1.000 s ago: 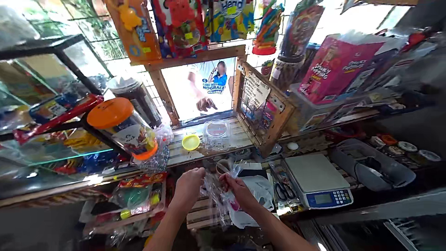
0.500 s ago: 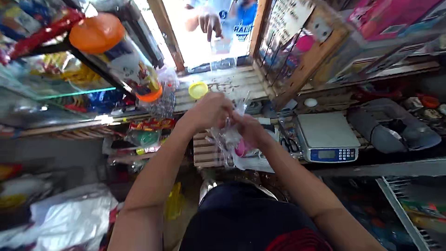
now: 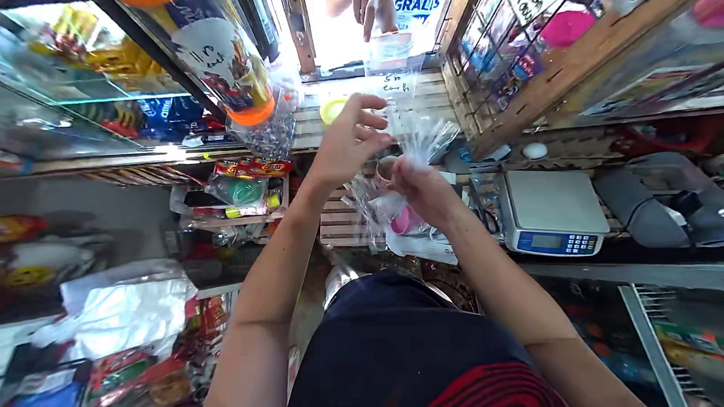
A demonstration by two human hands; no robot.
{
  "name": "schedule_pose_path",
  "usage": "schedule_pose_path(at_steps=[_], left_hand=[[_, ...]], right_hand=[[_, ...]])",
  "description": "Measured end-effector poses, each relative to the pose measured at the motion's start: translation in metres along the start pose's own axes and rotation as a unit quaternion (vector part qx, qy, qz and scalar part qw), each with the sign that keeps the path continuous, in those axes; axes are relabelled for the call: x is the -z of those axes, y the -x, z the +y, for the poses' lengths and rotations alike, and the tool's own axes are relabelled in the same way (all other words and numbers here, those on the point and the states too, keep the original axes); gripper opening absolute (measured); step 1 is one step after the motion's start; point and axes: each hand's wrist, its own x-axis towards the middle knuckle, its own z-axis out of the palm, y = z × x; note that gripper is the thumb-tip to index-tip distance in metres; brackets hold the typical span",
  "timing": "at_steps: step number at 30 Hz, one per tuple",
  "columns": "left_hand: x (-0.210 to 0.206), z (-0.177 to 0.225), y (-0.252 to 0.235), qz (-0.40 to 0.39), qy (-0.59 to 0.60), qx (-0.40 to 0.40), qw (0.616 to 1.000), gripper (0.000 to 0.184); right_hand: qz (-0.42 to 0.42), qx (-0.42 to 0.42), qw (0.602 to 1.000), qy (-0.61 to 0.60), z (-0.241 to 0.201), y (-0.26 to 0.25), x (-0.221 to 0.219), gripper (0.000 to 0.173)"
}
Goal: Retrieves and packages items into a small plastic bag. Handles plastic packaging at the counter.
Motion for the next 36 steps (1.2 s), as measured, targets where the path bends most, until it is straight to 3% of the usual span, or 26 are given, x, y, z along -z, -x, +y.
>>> schedule_pose_path(at_steps=[3,8,10,13,15,21,25,29,32,36], left_hand=[[0.002,-0.051,0.015,0.016,-0.091,0.068,0.993,0.036],[-0.039,-0.152,0.057,-0.083,-0.179,0.27,0.942,0.036],[-0.065,-0.175,0.068,-0.078,-0.207,0.347,0.912,0.051],[-0.096,-0.184,0.067,-0.049,-0.232,0.428,0.872,0.089],[-0.111,-0.188,0.062,-0.047,-0.243,0.452,0.857,0.095],[-0.105,-0.195,0.056,-0.094,-0.192,0.486,0.847,0.048],[-0.082,-0.2,0.051,-0.117,-0.173,0.474,0.856,0.048],[-0.054,-0.174,0.035,-0.156,-0.202,0.44,0.861,0.04],[-0.035,-0.16,0.024,-0.155,-0.259,0.379,0.875,0.045],[-0.009,-0.116,0.008,-0.189,-0.334,0.326,0.864,0.043]], right_hand=[[0.038,-0.005,0.999,0.013,-0.005,0.017,0.013,0.025],[0.102,0.017,0.994,0.029,-0.01,0.047,0.034,0.024],[0.123,0.028,0.992,0.028,-0.01,0.059,0.043,0.025],[0.138,0.028,0.99,0.026,-0.006,0.074,0.051,0.025],[0.148,0.026,0.988,0.024,-0.001,0.079,0.053,0.026],[0.167,0.021,0.986,0.006,0.008,0.083,0.055,0.025],[0.171,0.016,0.985,0.015,0.012,0.081,0.054,0.022],[0.161,-0.005,0.987,0.022,0.017,0.075,0.052,0.022],[0.152,-0.014,0.988,0.039,0.017,0.067,0.047,0.019],[0.124,-0.022,0.989,0.083,0.014,0.045,0.035,0.028]])
